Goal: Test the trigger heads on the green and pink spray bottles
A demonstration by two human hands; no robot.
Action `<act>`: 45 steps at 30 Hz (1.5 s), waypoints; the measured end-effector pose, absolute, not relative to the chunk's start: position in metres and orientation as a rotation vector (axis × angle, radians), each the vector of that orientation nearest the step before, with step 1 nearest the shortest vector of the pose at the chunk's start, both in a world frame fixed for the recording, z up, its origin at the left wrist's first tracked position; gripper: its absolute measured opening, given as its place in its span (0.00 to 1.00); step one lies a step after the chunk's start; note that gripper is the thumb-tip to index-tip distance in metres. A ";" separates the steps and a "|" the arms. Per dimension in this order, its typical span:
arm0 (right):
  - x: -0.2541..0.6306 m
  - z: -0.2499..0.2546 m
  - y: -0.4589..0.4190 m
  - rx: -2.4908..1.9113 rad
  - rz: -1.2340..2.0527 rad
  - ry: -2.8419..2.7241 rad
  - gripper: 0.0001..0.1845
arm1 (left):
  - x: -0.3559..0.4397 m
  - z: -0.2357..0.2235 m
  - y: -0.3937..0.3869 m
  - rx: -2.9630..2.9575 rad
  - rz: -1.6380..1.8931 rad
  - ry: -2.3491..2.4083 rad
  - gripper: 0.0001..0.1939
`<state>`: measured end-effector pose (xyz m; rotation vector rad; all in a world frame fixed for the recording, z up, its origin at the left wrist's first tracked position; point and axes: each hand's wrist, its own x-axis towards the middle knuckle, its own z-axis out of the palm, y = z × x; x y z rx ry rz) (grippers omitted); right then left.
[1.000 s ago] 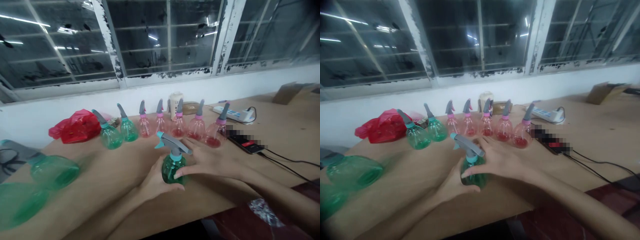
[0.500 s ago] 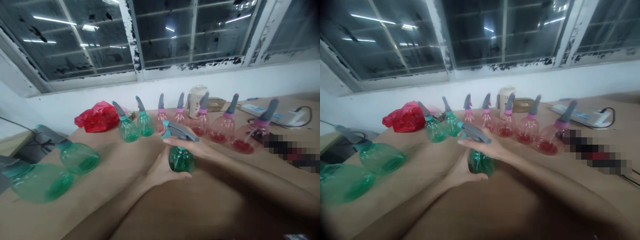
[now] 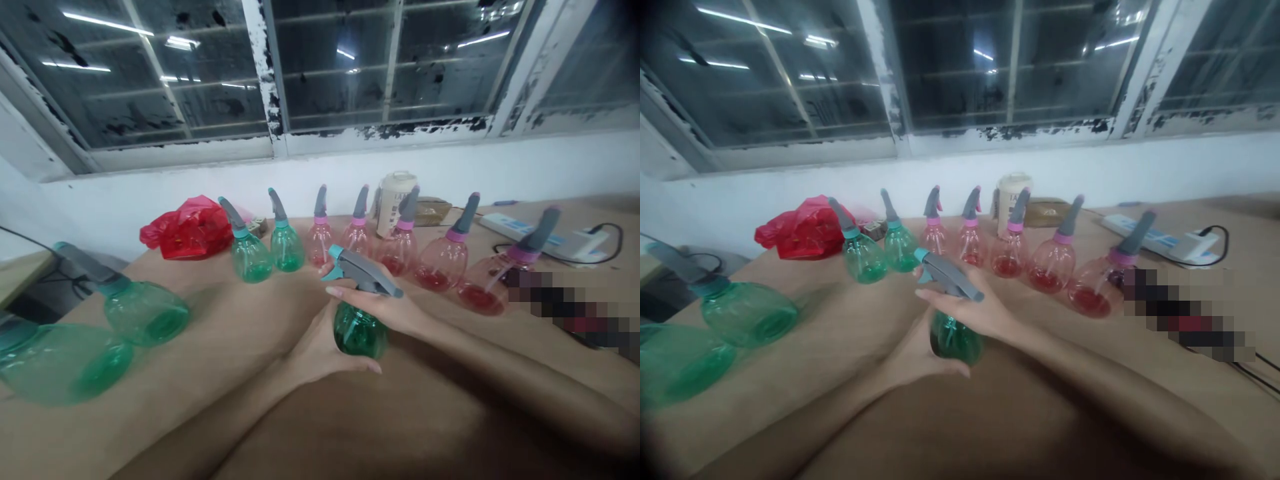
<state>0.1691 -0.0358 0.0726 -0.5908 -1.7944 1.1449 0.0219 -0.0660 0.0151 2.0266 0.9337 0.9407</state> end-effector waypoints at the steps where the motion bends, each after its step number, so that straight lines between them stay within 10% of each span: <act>1: 0.169 0.074 -0.038 -0.601 1.126 -1.789 0.11 | 0.022 0.015 -0.067 2.026 0.939 0.927 0.57; 18: 0.176 0.071 -0.041 -0.721 0.683 -1.919 0.12 | 0.027 0.018 -0.073 2.041 0.852 0.960 0.59; 45: 0.178 0.067 -0.042 -0.606 0.995 -1.785 0.13 | 0.025 0.022 -0.072 2.114 0.865 0.949 0.52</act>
